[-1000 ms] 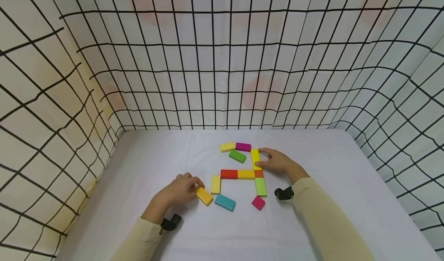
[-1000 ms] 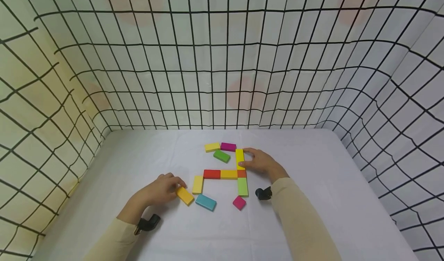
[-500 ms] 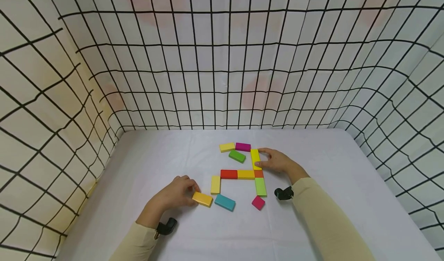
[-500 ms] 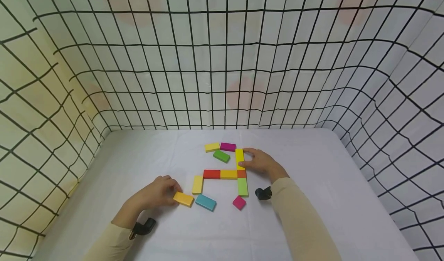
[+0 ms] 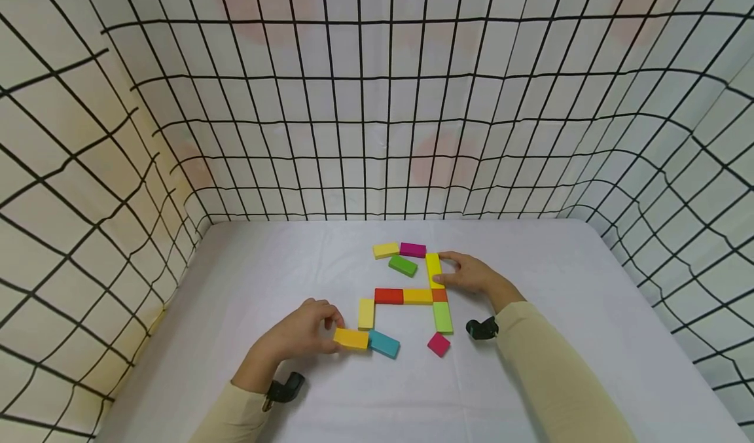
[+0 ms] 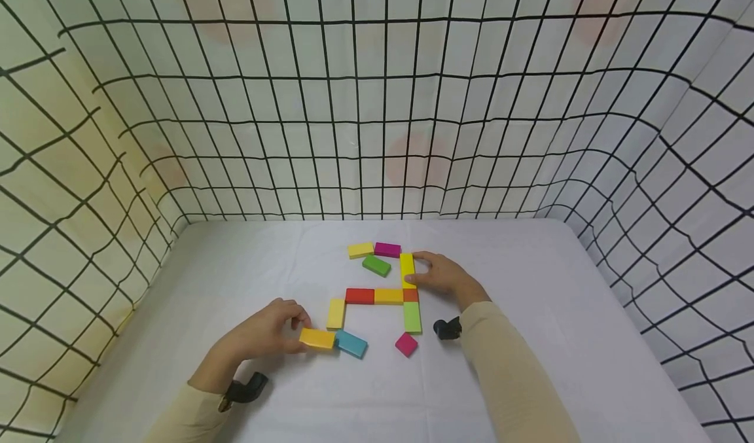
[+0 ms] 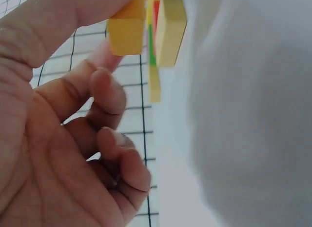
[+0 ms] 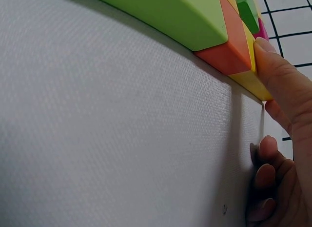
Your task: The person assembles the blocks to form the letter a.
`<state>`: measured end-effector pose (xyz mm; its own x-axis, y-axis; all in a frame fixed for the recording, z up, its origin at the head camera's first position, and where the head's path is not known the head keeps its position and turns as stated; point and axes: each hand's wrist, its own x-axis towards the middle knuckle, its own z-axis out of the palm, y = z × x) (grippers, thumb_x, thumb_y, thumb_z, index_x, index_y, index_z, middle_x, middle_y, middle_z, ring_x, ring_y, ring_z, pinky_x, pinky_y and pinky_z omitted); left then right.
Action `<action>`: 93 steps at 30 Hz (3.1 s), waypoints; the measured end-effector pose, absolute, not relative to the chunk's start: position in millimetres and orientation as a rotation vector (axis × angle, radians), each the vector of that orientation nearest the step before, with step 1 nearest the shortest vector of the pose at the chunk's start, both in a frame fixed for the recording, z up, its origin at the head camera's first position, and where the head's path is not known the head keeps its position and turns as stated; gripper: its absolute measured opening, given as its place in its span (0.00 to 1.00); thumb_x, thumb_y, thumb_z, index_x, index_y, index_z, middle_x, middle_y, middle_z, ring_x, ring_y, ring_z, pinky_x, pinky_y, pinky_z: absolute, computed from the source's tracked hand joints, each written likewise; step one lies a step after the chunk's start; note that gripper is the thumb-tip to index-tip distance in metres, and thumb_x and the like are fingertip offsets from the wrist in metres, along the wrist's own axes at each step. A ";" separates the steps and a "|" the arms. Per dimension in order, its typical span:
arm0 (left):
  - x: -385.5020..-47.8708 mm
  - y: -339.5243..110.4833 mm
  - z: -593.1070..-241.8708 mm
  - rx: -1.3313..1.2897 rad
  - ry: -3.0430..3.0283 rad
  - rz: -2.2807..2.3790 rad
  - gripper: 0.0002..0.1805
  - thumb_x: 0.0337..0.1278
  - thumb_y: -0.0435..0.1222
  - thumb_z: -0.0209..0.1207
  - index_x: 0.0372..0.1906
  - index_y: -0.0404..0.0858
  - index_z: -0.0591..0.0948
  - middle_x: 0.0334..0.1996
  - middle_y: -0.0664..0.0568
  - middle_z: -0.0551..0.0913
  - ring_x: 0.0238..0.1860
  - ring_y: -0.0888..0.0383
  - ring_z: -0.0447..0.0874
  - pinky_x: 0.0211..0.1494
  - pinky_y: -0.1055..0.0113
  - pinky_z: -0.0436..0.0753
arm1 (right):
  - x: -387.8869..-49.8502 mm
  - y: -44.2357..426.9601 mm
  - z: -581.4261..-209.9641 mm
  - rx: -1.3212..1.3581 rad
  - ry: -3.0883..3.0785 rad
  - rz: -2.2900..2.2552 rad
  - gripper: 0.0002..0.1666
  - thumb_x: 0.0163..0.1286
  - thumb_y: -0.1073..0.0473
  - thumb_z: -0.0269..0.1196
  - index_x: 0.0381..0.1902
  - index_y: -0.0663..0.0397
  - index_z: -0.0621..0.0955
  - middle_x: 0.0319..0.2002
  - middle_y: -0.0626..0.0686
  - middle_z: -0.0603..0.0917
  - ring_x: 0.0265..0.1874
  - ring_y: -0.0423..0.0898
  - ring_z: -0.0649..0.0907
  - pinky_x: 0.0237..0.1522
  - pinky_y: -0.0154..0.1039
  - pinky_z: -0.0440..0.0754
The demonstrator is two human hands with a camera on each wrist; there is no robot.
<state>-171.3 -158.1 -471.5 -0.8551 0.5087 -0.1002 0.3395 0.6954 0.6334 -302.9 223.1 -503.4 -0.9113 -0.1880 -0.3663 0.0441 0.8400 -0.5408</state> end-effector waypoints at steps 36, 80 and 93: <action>-160.8 -52.9 -487.7 0.959 2.801 0.603 0.17 0.46 0.56 0.76 0.38 0.53 0.88 0.34 0.61 0.78 0.42 0.64 0.66 0.45 0.71 0.70 | -300.2 221.0 -502.4 -0.093 2.616 -0.775 0.50 0.64 0.32 0.67 0.78 0.41 0.66 0.70 0.65 0.72 0.64 0.62 0.73 0.70 0.67 0.68; -158.0 -49.3 -489.4 0.750 2.858 0.500 0.21 0.42 0.63 0.74 0.35 0.56 0.85 0.37 0.60 0.77 0.45 0.60 0.65 0.45 0.63 0.67 | -301.9 220.7 -502.7 -0.077 2.611 -0.770 0.50 0.63 0.31 0.67 0.78 0.40 0.65 0.65 0.63 0.74 0.58 0.59 0.73 0.67 0.64 0.72; -159.6 -50.9 -491.1 0.760 2.844 0.527 0.19 0.42 0.63 0.74 0.33 0.56 0.85 0.35 0.61 0.77 0.43 0.60 0.65 0.44 0.63 0.65 | -301.0 219.6 -502.5 -0.079 2.607 -0.779 0.50 0.63 0.31 0.67 0.78 0.40 0.65 0.67 0.63 0.73 0.60 0.59 0.72 0.68 0.65 0.71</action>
